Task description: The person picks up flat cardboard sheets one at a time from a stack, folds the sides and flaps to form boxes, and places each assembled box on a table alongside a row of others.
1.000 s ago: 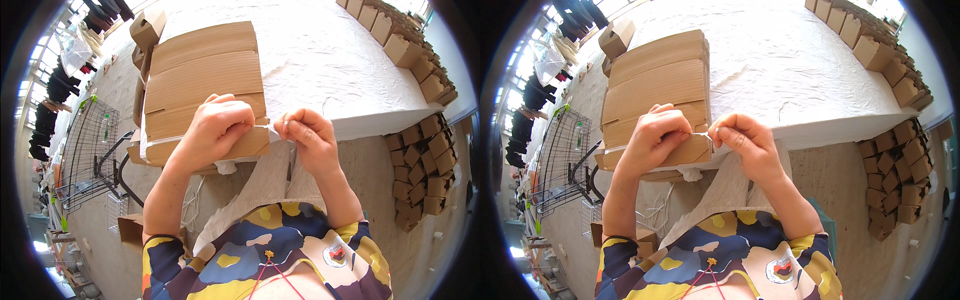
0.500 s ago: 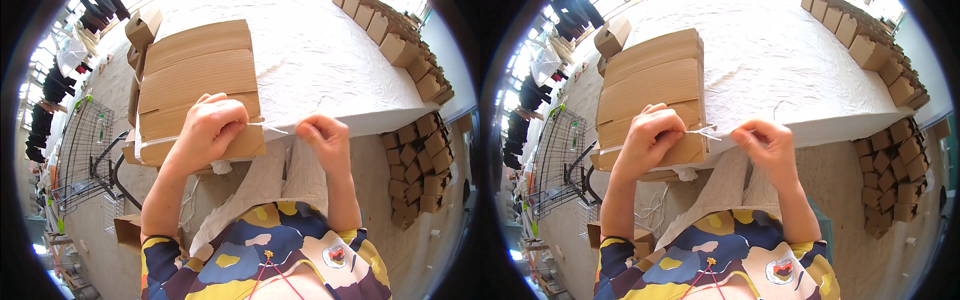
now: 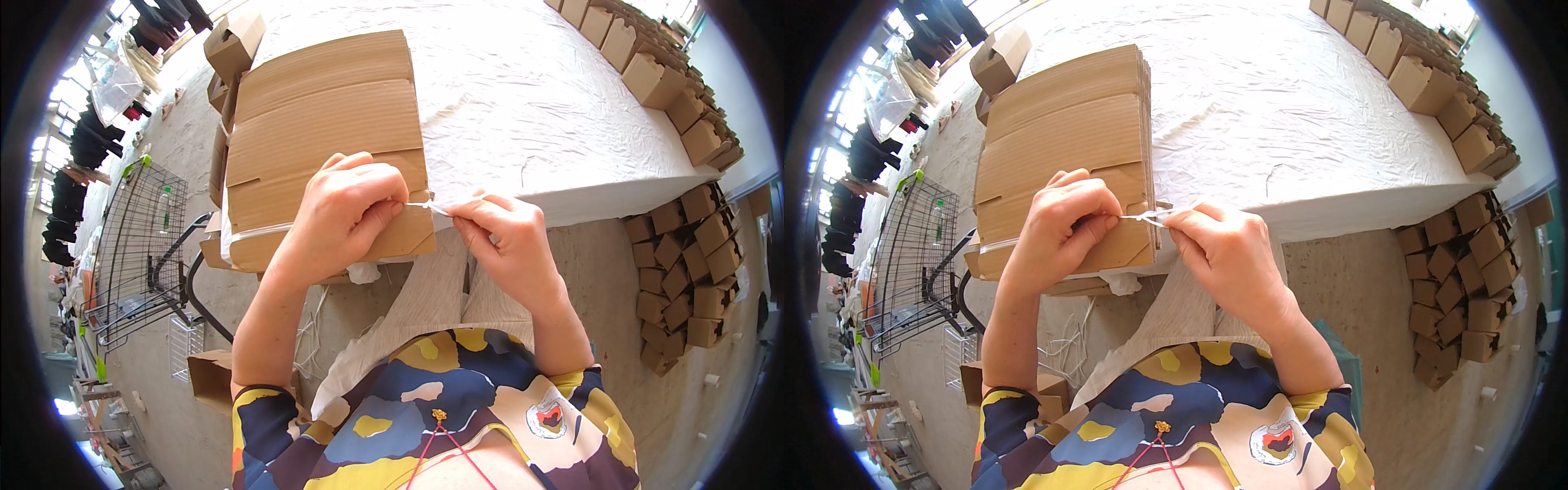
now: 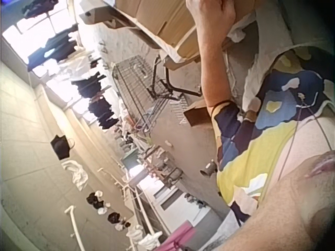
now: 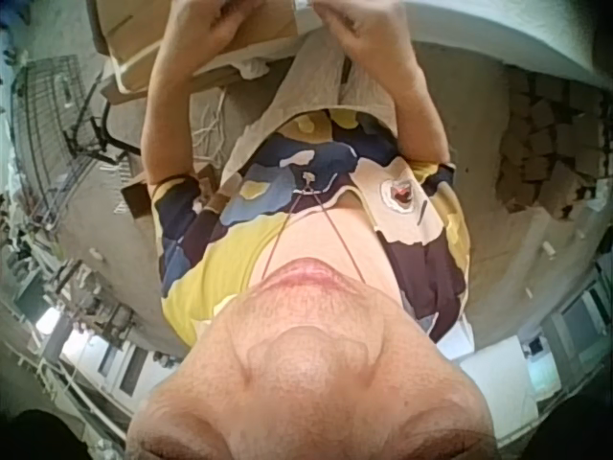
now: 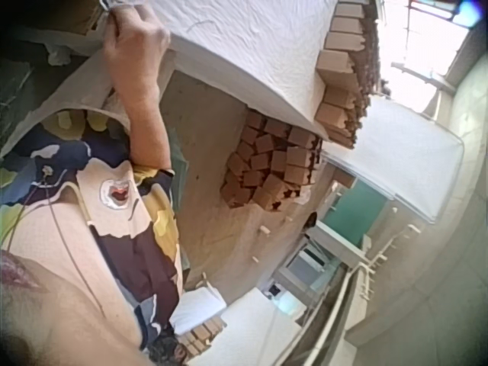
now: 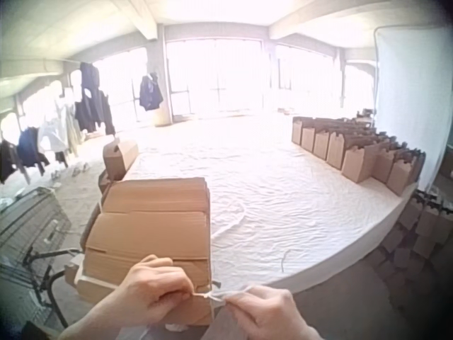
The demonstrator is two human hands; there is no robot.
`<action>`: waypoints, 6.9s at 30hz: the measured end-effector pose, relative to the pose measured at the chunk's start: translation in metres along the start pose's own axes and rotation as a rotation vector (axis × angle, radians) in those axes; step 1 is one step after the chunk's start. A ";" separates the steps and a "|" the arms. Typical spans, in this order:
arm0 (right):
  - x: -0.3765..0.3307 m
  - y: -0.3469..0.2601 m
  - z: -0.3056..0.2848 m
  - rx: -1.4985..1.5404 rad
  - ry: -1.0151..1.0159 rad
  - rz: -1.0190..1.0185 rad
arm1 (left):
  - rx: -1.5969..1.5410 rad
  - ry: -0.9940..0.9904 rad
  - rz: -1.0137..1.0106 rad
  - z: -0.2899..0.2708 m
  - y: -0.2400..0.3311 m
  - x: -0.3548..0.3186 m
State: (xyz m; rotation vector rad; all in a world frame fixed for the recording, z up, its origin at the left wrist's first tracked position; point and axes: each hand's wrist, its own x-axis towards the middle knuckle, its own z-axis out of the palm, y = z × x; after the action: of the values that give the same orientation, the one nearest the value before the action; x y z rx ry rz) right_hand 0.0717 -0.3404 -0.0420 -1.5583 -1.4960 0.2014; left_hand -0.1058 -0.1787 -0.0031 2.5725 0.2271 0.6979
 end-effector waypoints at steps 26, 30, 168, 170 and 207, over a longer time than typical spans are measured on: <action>0.017 -0.002 0.008 0.676 -0.161 0.112 | -0.044 -0.068 0.002 -0.004 -0.002 0.001; 0.020 0.001 -0.001 0.727 -0.216 0.154 | -0.065 -0.062 0.011 -0.002 -0.003 -0.002; -0.097 0.109 0.015 -0.274 -0.654 -0.137 | -0.769 0.205 -0.656 0.152 0.002 -0.097; -0.122 0.095 0.026 -0.143 -0.696 -0.177 | -0.551 0.036 -0.425 0.147 0.016 -0.088; 0.036 0.033 0.089 0.007 0.094 -0.143 | -0.367 -0.155 -1.518 0.134 -0.148 -0.496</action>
State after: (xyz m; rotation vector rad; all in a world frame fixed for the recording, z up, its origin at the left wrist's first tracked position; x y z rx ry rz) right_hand 0.0437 -0.2604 -0.0972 -1.4288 -1.5235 0.0497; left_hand -0.4679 -0.2356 -0.3930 1.4170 1.5488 -0.0724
